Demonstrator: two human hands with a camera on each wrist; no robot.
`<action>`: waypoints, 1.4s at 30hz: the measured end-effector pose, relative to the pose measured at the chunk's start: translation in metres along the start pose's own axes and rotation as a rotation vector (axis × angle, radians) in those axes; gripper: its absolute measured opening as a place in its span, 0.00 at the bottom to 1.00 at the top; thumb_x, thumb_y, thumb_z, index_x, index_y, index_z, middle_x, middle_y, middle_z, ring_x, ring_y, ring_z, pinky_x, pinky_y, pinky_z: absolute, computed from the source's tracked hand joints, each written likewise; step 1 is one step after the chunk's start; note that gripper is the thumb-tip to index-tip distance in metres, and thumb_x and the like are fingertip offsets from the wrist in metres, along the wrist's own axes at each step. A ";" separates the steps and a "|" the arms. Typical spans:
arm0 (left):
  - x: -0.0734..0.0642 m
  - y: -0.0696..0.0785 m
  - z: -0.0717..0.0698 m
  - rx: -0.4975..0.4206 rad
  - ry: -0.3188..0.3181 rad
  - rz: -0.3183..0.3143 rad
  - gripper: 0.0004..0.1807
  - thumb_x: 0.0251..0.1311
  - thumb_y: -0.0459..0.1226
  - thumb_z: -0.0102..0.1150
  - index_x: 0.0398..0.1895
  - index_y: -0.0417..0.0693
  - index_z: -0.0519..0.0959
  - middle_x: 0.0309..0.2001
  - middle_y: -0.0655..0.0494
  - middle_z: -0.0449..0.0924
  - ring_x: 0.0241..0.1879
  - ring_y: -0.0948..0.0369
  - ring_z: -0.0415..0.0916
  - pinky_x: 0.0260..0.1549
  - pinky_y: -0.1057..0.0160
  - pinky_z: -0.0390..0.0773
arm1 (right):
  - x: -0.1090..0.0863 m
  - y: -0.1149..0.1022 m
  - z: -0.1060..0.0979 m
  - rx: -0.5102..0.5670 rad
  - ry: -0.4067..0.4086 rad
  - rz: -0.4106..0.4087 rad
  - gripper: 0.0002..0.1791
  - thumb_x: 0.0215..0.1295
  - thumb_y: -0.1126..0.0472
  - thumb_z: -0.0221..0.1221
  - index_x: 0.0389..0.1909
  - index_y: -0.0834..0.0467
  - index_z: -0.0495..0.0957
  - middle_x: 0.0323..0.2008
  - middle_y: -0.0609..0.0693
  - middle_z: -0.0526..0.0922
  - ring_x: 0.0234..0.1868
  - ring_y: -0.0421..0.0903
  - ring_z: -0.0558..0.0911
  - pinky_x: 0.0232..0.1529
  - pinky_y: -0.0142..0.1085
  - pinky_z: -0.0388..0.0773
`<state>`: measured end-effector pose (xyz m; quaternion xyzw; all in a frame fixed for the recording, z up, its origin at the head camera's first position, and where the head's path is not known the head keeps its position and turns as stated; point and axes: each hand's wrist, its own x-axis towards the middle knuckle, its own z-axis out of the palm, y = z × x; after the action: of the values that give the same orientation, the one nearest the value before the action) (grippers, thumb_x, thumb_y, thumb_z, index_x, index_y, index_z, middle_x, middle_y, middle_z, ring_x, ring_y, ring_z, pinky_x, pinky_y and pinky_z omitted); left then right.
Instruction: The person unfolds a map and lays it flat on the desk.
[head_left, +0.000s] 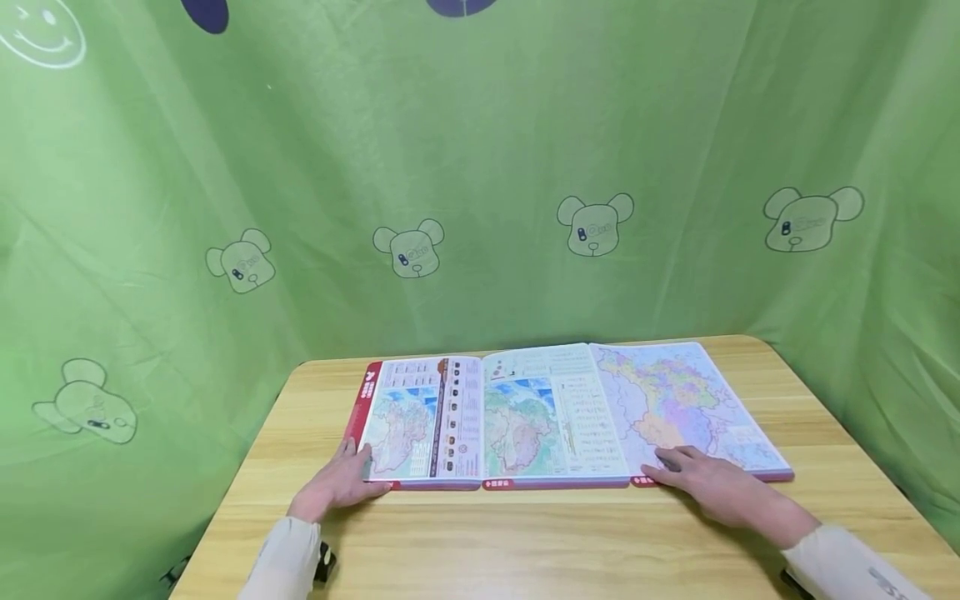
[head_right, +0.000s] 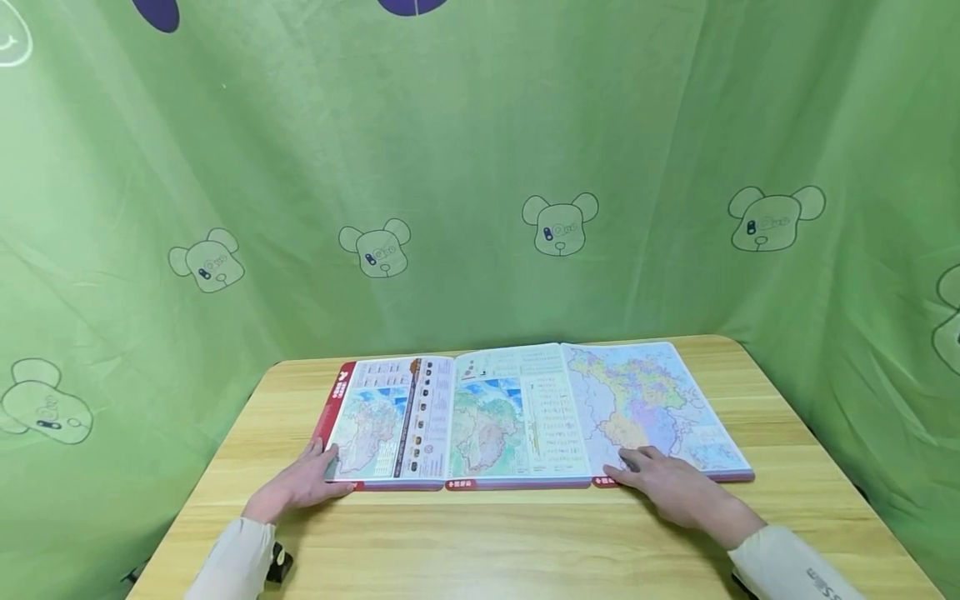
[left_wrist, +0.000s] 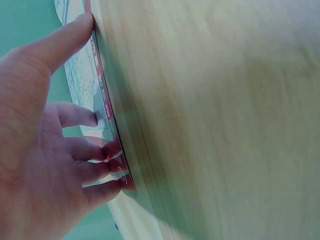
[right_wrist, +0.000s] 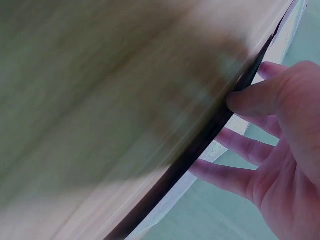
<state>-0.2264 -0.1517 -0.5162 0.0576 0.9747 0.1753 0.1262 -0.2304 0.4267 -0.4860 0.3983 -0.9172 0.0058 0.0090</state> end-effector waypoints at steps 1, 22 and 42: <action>0.000 0.000 0.000 -0.006 -0.001 0.001 0.52 0.52 0.61 0.61 0.69 0.33 0.58 0.69 0.28 0.46 0.70 0.38 0.39 0.64 0.40 0.52 | 0.000 0.000 0.000 0.005 -0.006 0.005 0.38 0.46 0.78 0.58 0.61 0.50 0.74 0.58 0.64 0.71 0.54 0.65 0.72 0.40 0.59 0.77; 0.000 0.000 0.000 -0.001 -0.009 -0.018 0.52 0.52 0.61 0.60 0.68 0.31 0.58 0.69 0.27 0.45 0.70 0.37 0.40 0.65 0.41 0.51 | 0.000 0.004 0.002 -0.008 -0.023 -0.001 0.41 0.43 0.82 0.57 0.60 0.50 0.75 0.59 0.64 0.71 0.53 0.66 0.72 0.36 0.56 0.79; 0.000 0.003 -0.002 0.025 0.000 -0.009 0.51 0.52 0.60 0.62 0.68 0.32 0.59 0.70 0.29 0.46 0.70 0.38 0.41 0.64 0.42 0.53 | 0.000 0.002 0.005 -0.027 0.016 0.009 0.40 0.42 0.81 0.58 0.60 0.51 0.75 0.58 0.64 0.71 0.54 0.65 0.72 0.41 0.57 0.78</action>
<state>-0.2270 -0.1500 -0.5135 0.0546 0.9771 0.1623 0.1261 -0.2321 0.4283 -0.4908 0.3941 -0.9188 -0.0034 0.0214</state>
